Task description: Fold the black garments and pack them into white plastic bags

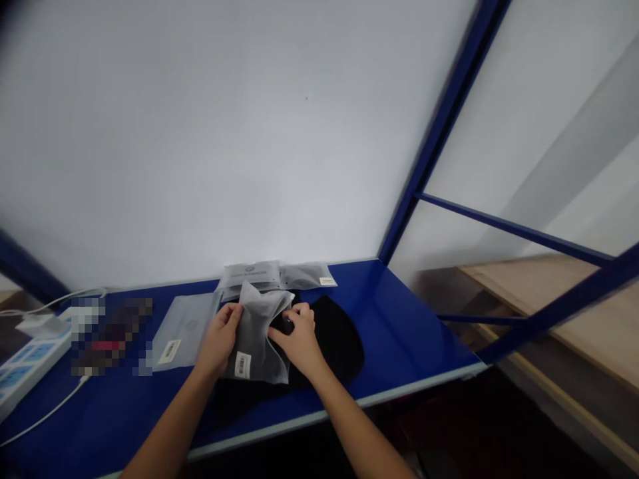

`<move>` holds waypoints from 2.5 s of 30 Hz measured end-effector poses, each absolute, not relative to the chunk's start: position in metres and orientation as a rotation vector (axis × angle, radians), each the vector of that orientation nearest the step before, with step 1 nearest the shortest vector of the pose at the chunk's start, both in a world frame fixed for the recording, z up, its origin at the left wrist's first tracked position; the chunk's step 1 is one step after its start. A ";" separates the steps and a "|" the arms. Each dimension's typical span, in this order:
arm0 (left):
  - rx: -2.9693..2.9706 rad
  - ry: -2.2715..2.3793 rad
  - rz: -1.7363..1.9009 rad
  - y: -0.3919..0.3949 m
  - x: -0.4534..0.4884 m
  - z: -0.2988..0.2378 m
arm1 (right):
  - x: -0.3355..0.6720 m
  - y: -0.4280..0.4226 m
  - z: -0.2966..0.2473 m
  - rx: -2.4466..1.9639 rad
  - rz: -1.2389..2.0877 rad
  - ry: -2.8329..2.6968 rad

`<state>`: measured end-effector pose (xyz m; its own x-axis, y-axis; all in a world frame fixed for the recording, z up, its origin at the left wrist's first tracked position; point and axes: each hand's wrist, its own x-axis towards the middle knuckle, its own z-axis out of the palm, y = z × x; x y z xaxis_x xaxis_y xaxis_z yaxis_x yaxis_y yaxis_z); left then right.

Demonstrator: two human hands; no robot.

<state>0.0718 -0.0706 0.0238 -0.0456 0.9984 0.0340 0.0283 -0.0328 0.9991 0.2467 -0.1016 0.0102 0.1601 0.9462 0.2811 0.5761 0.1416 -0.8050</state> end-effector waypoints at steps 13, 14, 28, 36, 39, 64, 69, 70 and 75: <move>1.549 2.205 1.258 -0.023 -0.107 0.021 | 0.209 -0.081 0.018 -1.087 0.957 -0.786; 1.569 2.223 1.200 -0.020 -0.112 0.018 | 0.217 -0.079 0.016 -1.107 0.936 -0.839; 2.285 1.988 0.207 -0.025 -0.049 -0.021 | 0.258 -0.067 -0.044 -1.450 0.848 -1.292; 2.327 2.008 0.101 -0.022 -0.044 -0.026 | 0.251 -0.076 -0.038 -1.479 0.799 -1.380; 2.325 2.016 0.093 -0.018 -0.047 -0.024 | 0.252 -0.077 -0.037 -1.419 0.766 -1.344; 1.612 1.227 1.044 -0.102 0.048 -0.004 | 0.225 -0.105 0.007 -1.436 0.714 -1.814; 1.677 1.312 1.006 -0.103 0.053 -0.002 | 0.232 -0.102 0.011 -1.349 0.769 -1.621; 1.688 1.341 1.016 -0.103 0.055 -0.003 | 0.238 -0.100 0.011 -1.335 0.759 -1.563; 1.554 1.422 1.170 -0.096 0.055 -0.009 | 0.292 -0.090 -0.001 -1.439 0.617 -1.429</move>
